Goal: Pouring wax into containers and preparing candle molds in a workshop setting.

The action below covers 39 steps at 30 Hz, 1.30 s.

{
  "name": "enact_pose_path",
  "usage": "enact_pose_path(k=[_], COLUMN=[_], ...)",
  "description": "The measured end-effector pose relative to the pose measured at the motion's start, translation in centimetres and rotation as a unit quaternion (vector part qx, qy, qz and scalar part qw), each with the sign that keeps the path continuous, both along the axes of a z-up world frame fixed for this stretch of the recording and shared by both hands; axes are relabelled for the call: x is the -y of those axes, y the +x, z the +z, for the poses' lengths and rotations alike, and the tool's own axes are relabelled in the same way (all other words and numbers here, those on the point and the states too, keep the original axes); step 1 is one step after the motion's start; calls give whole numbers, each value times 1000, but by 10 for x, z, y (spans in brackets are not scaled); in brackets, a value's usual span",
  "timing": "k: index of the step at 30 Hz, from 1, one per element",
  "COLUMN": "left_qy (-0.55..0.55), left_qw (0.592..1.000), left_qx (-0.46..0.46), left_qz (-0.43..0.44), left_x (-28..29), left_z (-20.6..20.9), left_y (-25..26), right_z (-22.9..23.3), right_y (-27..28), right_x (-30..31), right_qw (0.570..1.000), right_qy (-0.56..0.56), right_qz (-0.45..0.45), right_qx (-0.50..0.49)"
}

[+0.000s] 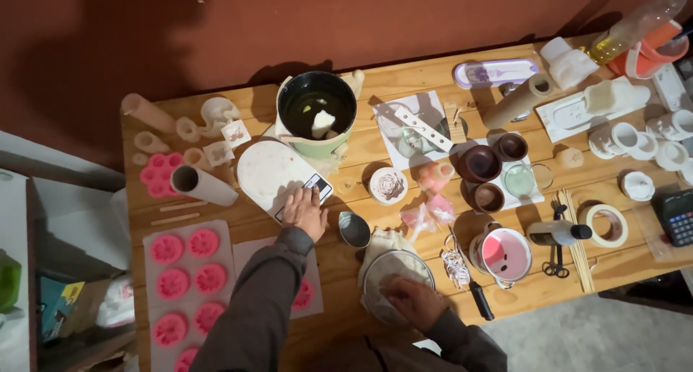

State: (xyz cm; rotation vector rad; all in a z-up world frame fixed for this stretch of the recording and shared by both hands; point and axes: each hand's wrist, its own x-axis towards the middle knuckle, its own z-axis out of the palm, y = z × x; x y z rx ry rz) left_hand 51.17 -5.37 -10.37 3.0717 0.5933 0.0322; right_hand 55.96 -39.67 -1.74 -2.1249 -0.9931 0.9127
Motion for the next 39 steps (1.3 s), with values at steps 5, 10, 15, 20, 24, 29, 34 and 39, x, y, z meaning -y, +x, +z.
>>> enact_pose_path(k=[5,10,15,20,24,29,34,39], left_qy=[-17,-27,-7,8,-142,-286,-447,-440], left_qw=[1000,1000,999,997,975,919,893,857], left_qx=[18,-2,-31,-69,-169,251,54,267], left_qz=[7,-3,-13,-14,-6,-107,-11,-3], left_x=[2,0,-1,3,28,91,125,145], left_z=[3,5,2,14,61,94,66,-32], left_y=[2,5,4,-3,-35,-159,-257,-318], right_z=[-9,-13,1,15,-13,-51,-48,-12], right_y=[-3,-8,-15,-17,1,14,4,-2], right_x=[2,2,-10,-42,-73,-113,-131,-155], right_qw=[999,997,993,971,968,973,957,944], right_qy=[33,72,110,141,79,74,75,120], right_qz=[-5,17,14,-111,-145,-142,-194,-209], right_qx=[-14,8,41,160,187,166,203,225])
